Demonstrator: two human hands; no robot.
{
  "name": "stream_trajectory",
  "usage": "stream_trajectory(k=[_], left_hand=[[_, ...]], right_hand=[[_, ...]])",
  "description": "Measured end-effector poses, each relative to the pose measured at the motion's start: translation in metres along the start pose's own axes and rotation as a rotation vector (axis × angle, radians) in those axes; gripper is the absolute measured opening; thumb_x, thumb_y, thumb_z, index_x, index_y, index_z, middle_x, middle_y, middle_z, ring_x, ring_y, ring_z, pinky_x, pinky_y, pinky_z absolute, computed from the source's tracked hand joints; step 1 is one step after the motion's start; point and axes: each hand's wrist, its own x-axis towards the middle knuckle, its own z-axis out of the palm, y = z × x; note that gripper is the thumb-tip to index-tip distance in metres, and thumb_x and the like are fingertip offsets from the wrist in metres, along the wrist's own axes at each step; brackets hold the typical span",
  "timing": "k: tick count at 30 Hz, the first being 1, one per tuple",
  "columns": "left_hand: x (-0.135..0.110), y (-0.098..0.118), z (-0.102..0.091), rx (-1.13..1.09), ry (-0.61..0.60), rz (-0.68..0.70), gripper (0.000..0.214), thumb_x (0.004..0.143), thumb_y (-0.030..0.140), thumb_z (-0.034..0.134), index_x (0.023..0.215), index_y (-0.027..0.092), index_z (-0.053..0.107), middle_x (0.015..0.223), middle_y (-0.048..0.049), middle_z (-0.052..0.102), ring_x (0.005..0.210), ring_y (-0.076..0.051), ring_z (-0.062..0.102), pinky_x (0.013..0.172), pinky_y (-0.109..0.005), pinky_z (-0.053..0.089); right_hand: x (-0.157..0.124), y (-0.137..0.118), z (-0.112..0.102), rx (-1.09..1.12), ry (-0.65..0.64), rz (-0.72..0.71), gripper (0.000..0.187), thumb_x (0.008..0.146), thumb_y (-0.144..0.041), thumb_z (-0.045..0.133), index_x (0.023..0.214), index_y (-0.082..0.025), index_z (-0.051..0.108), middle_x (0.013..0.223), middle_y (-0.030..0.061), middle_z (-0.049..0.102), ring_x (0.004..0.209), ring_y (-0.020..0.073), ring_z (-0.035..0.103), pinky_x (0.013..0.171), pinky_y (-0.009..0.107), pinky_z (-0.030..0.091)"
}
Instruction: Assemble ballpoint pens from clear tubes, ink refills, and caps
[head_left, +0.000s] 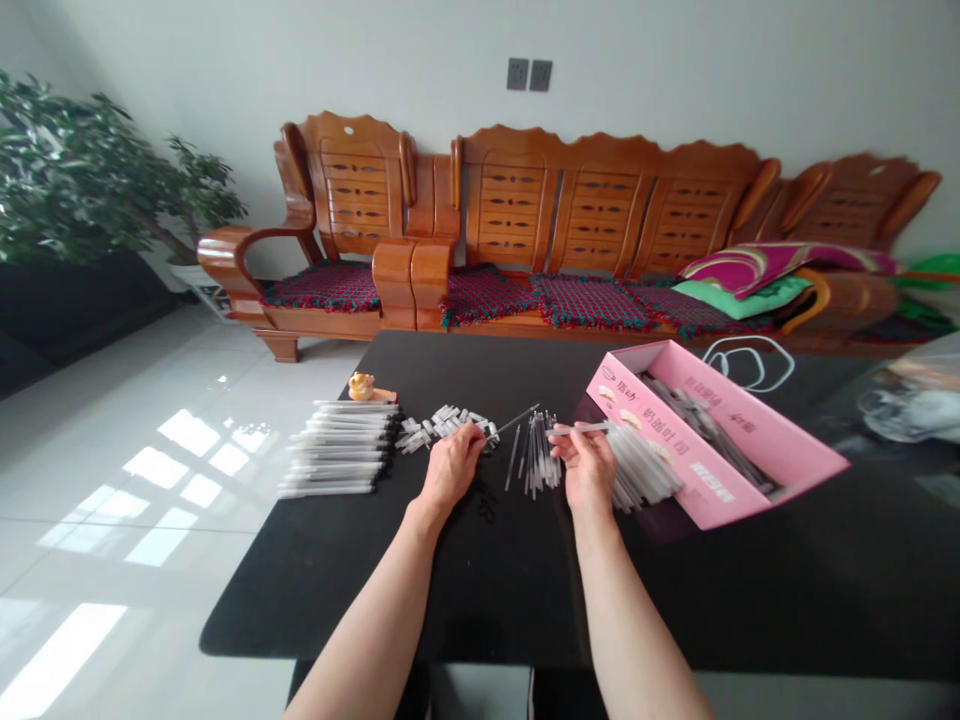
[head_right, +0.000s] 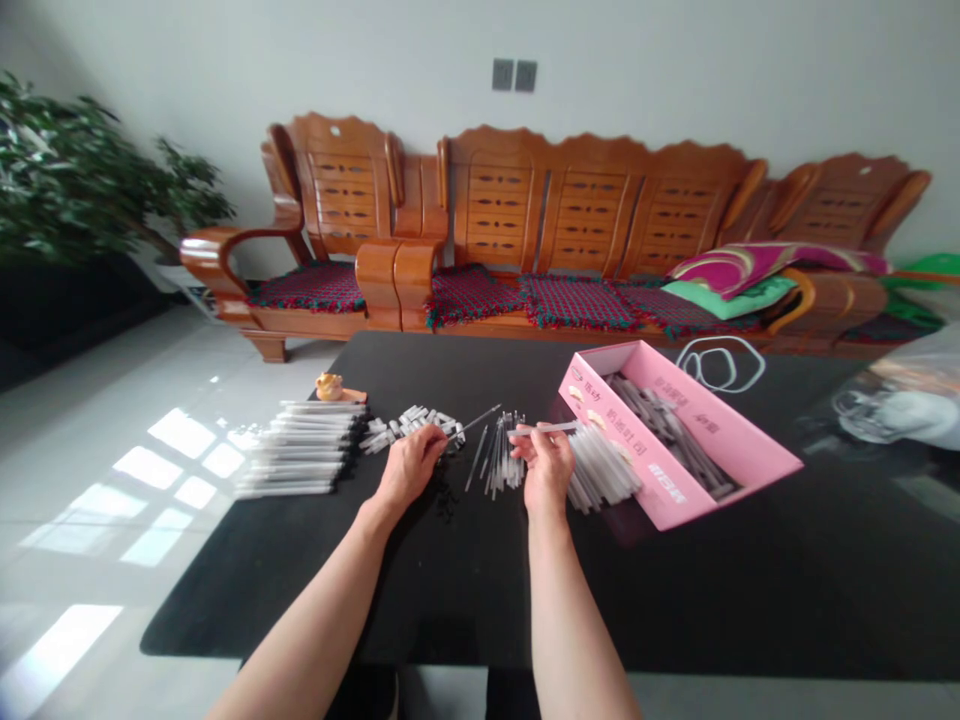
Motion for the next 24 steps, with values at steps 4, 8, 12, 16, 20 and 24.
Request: stream_trajectory(k=[4,8,12,16,20,24], left_hand=[[-0.0002,-0.0009,-0.0018,-0.06,-0.022,0.076,0.015,0.094,0.019,0.045,0.087,0.021,0.058,0.085,-0.0022,0.065,0.081,-0.016,0.062,0.076,-0.025,0.044],[-0.0012,0.0025,-0.0035,-0.04,-0.073,0.069,0.017,0.095,0.021,0.042,0.087,0.021,0.057,0.086,-0.0028,0.063,0.081,-0.016,0.061,0.077,-0.026,0.045],[-0.0019,0.0044,-0.0052,-0.018,-0.092,0.049,0.02,0.096,0.022,0.039,0.089,0.021,0.058,0.088,-0.0029,0.063,0.083,-0.016,0.061,0.079,-0.026,0.045],[-0.002,0.0051,-0.0052,-0.01,-0.095,0.054,0.019,0.095,0.021,0.039,0.09,0.021,0.058,0.089,-0.0027,0.063,0.083,-0.016,0.061,0.08,-0.025,0.045],[-0.0016,0.0057,-0.0045,-0.012,-0.083,0.06,0.019,0.095,0.02,0.041,0.089,0.021,0.058,0.088,-0.0022,0.063,0.082,-0.015,0.061,0.078,-0.025,0.045],[-0.001,0.0077,-0.0034,-0.066,-0.065,0.082,0.019,0.094,0.019,0.042,0.087,0.02,0.059,0.086,-0.002,0.064,0.081,-0.015,0.061,0.078,-0.025,0.046]], right_hand=[[0.0035,-0.0034,-0.0029,0.05,0.019,-0.039,0.031,0.068,-0.024,0.077,0.092,-0.017,0.058,0.076,0.007,0.077,0.061,0.018,0.073,0.052,0.024,0.057],[0.0044,-0.0039,-0.0045,0.055,0.025,-0.043,0.031,0.068,-0.024,0.077,0.092,-0.018,0.058,0.077,0.0069,0.077,0.062,0.0181,0.073,0.054,0.025,0.058],[0.003,-0.0039,-0.0044,0.04,0.0,-0.039,0.029,0.071,-0.025,0.076,0.093,-0.018,0.057,0.077,0.0051,0.077,0.062,0.0175,0.073,0.054,0.026,0.058],[0.0017,-0.0035,-0.0034,0.031,-0.012,-0.035,0.029,0.072,-0.026,0.076,0.093,-0.018,0.058,0.076,0.005,0.077,0.062,0.0177,0.072,0.054,0.026,0.058],[0.0013,-0.0034,-0.0026,0.028,-0.02,-0.022,0.03,0.072,-0.026,0.077,0.094,-0.017,0.058,0.076,0.006,0.077,0.061,0.0178,0.072,0.053,0.026,0.057],[-0.0004,-0.0034,-0.001,0.013,-0.034,0.001,0.031,0.071,-0.026,0.077,0.093,-0.017,0.058,0.075,0.0059,0.077,0.058,0.0179,0.072,0.049,0.024,0.056]])
